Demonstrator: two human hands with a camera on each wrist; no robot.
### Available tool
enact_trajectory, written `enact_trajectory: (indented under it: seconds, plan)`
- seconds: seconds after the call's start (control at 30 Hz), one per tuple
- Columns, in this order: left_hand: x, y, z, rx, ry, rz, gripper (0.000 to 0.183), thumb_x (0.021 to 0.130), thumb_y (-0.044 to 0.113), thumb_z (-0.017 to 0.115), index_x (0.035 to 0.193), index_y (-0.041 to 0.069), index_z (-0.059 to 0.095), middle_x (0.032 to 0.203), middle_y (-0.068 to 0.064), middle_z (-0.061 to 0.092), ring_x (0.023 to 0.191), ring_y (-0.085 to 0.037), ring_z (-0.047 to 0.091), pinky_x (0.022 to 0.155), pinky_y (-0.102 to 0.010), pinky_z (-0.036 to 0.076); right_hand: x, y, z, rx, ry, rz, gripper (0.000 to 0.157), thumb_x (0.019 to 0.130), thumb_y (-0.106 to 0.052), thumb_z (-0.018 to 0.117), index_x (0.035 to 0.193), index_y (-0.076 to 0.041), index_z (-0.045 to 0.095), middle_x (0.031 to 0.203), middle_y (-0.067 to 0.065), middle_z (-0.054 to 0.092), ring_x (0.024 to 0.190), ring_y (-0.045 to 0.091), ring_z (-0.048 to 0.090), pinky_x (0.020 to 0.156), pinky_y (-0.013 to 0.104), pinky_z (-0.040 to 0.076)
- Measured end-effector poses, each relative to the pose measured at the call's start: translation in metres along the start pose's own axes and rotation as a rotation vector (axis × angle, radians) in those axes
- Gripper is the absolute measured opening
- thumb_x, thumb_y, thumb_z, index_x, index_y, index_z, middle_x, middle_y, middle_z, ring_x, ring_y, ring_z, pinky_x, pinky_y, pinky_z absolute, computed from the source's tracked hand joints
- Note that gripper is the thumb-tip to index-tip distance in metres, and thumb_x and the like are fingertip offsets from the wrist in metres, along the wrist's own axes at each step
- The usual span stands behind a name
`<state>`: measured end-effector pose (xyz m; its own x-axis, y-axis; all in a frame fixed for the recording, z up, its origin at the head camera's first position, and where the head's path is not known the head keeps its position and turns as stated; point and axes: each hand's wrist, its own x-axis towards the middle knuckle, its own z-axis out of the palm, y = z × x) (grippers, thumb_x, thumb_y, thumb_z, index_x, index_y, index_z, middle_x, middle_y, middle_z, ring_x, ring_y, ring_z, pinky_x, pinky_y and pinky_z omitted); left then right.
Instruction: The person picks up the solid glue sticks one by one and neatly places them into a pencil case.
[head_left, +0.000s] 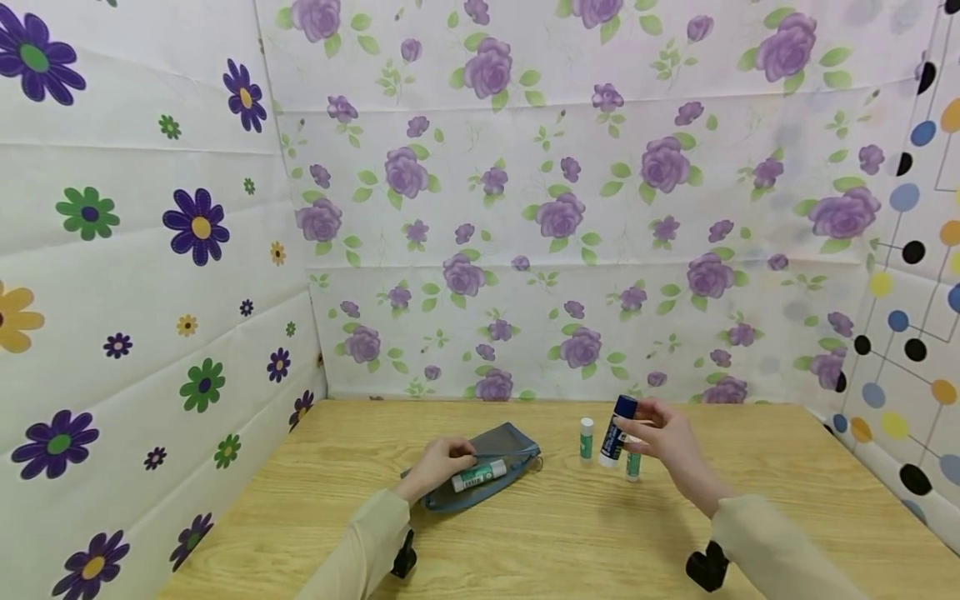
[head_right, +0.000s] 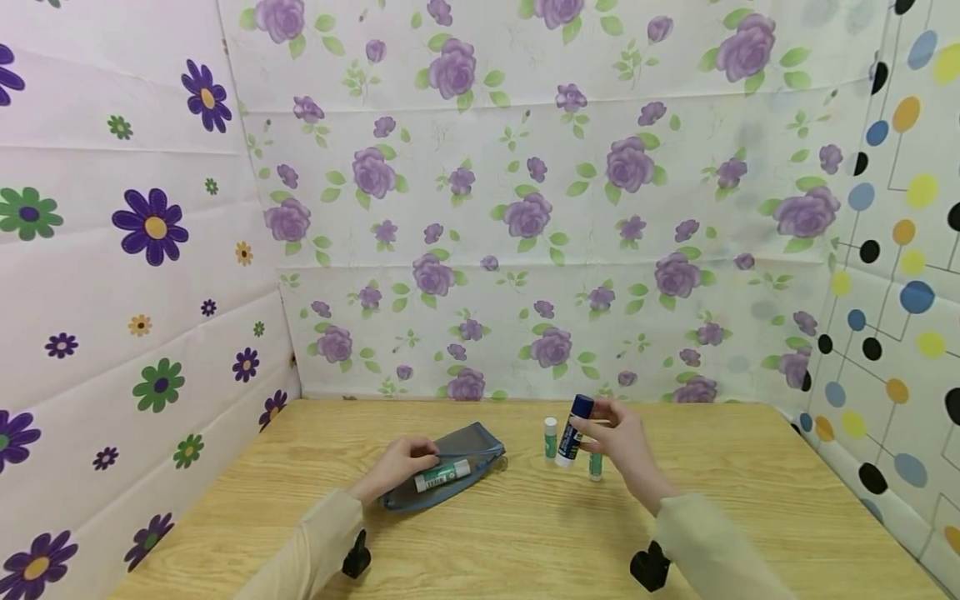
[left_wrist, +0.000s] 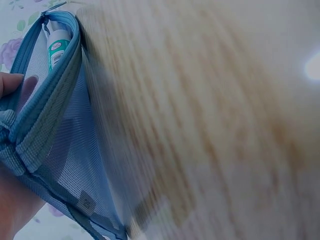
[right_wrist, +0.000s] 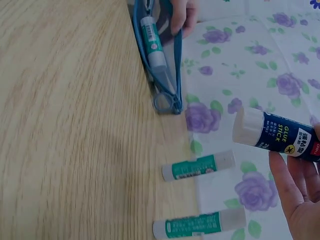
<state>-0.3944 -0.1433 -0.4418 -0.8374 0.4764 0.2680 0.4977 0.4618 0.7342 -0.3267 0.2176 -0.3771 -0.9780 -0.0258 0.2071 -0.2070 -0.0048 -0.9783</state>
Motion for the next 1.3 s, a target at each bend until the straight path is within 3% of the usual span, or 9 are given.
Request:
enact_trajectory:
  seconds: [0.17,0.4,0.47,0.6,0.7,1.3]
  plan:
    - [0.0,-0.001,0.001,0.007,0.012,0.023,0.013,0.089,0.011,0.058,0.093,0.002,0.066,0.081,0.0,0.059,0.07,-0.017,0.054,0.061,-0.032,0.044,-0.001,0.0,0.015,0.026,-0.008,0.02,0.055,0.084,-0.013,0.066,0.126,0.009,0.037,0.11,0.021,0.046,0.091,0.023,0.057,0.077,0.043,0.046]
    - [0.0,-0.001,0.001,0.015,0.02,0.004,0.013,0.089,0.014,0.058,0.093,0.004,0.067,0.081,0.002,0.059,0.069,-0.014,0.053,0.061,-0.031,0.044,0.003,0.008,0.029,0.041,-0.014,0.011,0.053,0.082,-0.011,0.068,0.123,0.008,0.042,0.107,0.02,0.048,0.093,0.028,0.056,0.075,0.044,0.047]
    - [-0.003,0.009,0.0,0.004,0.021,-0.004,0.014,0.09,0.01,0.057,0.094,0.001,0.066,0.082,-0.003,0.06,0.07,-0.019,0.054,0.062,-0.034,0.044,0.003,0.009,0.033,0.041,-0.014,0.01,0.05,0.081,-0.01,0.069,0.121,0.008,0.044,0.105,0.02,0.05,0.091,0.028,0.057,0.075,0.044,0.046]
    - [-0.003,0.01,0.0,0.017,0.015,-0.008,0.014,0.09,0.01,0.056,0.094,0.002,0.065,0.081,-0.002,0.059,0.07,-0.018,0.054,0.062,-0.034,0.044,0.004,0.011,0.042,0.051,-0.007,0.021,0.047,0.08,-0.008,0.069,0.117,0.008,0.046,0.103,0.019,0.052,0.089,0.027,0.058,0.074,0.045,0.047]
    - [0.0,0.001,0.001,0.038,0.01,-0.01,0.013,0.09,0.014,0.056,0.094,0.005,0.066,0.08,0.003,0.059,0.069,-0.013,0.054,0.062,-0.031,0.044,0.005,0.014,0.049,0.064,0.002,0.043,0.046,0.08,-0.007,0.069,0.117,0.009,0.045,0.104,0.019,0.051,0.089,0.027,0.058,0.075,0.045,0.046]
    - [-0.001,0.004,0.0,0.027,0.022,-0.008,0.013,0.089,0.013,0.058,0.094,0.004,0.066,0.082,0.001,0.059,0.073,-0.017,0.055,0.063,-0.032,0.044,0.007,0.033,0.088,0.133,0.049,0.153,0.039,0.083,-0.005,0.066,0.11,0.008,0.042,0.097,0.018,0.045,0.086,0.027,0.055,0.071,0.046,0.047]
